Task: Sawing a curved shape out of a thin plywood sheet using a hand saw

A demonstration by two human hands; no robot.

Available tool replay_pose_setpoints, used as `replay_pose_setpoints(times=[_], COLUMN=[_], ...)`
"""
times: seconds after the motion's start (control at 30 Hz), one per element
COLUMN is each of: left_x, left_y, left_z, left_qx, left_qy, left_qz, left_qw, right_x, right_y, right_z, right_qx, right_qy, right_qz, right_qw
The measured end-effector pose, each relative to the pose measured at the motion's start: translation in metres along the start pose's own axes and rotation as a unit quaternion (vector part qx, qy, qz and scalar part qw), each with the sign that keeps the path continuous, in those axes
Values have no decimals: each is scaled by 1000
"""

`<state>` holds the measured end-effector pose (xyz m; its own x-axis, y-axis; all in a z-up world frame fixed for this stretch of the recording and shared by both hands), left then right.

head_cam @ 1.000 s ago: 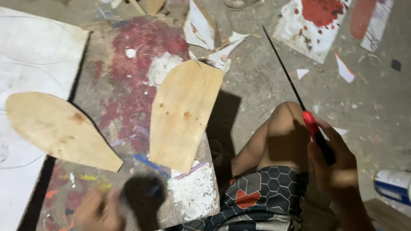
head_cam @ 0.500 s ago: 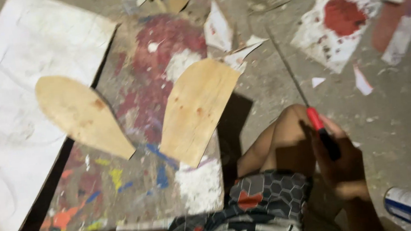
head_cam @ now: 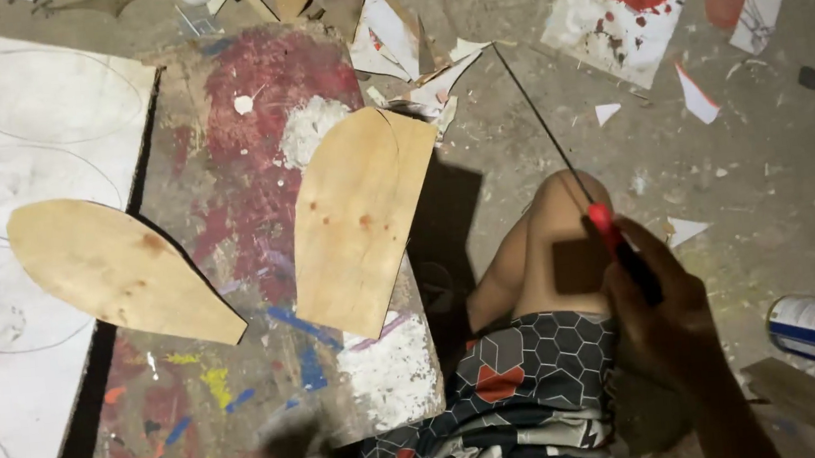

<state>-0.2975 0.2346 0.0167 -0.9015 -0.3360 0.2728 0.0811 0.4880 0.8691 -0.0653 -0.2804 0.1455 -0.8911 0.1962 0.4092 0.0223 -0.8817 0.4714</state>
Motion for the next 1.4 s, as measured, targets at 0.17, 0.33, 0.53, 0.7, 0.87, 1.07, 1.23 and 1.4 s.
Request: replay_pose_setpoints(times=[0.17, 0.33, 0.53, 0.7, 0.87, 1.07, 1.23, 1.4], left_x=[-170, -253, -234, -209, -217, -235, -250, -247], left_y=[8, -45, -51, -53, -56, -66, -91, -83], left_z=[-242, -280, -279, -280, -287, -300, -304, -307], left_qx=[208, -50, -64, -33, -17, -61, -90, -65], left_qy=[-282, -228, -195, -131, -115, -170, -256, -238], left_qz=[-160, -89, -112, -132, -148, -124, -58, -33], left_qw=[923, 968, 972, 982, 982, 976, 961, 969], right_x=[7, 14, 17, -11, -29, 18, 22, 24], right_y=[-5, 4, 8, -1, -34, -55, -53, -57], right_z=[19, 19, 20, -57, -232, 31, 56, 92], right_qx=[109, 33, -19, -62, -57, 282, 376, 240], right_qy=[108, 87, -43, 10, -140, 244, 211, 180], right_qz=[11, -9, -68, -37, -153, -51, -67, 113], right_qw=[988, 996, 997, 997, 977, 926, 900, 947])
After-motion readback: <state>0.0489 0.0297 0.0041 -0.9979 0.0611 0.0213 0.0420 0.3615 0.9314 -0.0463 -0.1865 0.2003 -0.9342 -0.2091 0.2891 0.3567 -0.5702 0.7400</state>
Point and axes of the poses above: each hand's wrist, its own x-axis away from the middle knuckle, its own y-axis out of the back of the hand, z = x × y, the point moved 8 cm from there along -x, towards the middle knuckle, and after that the axes turned 9 degrees about z, right-handed, at the moved point
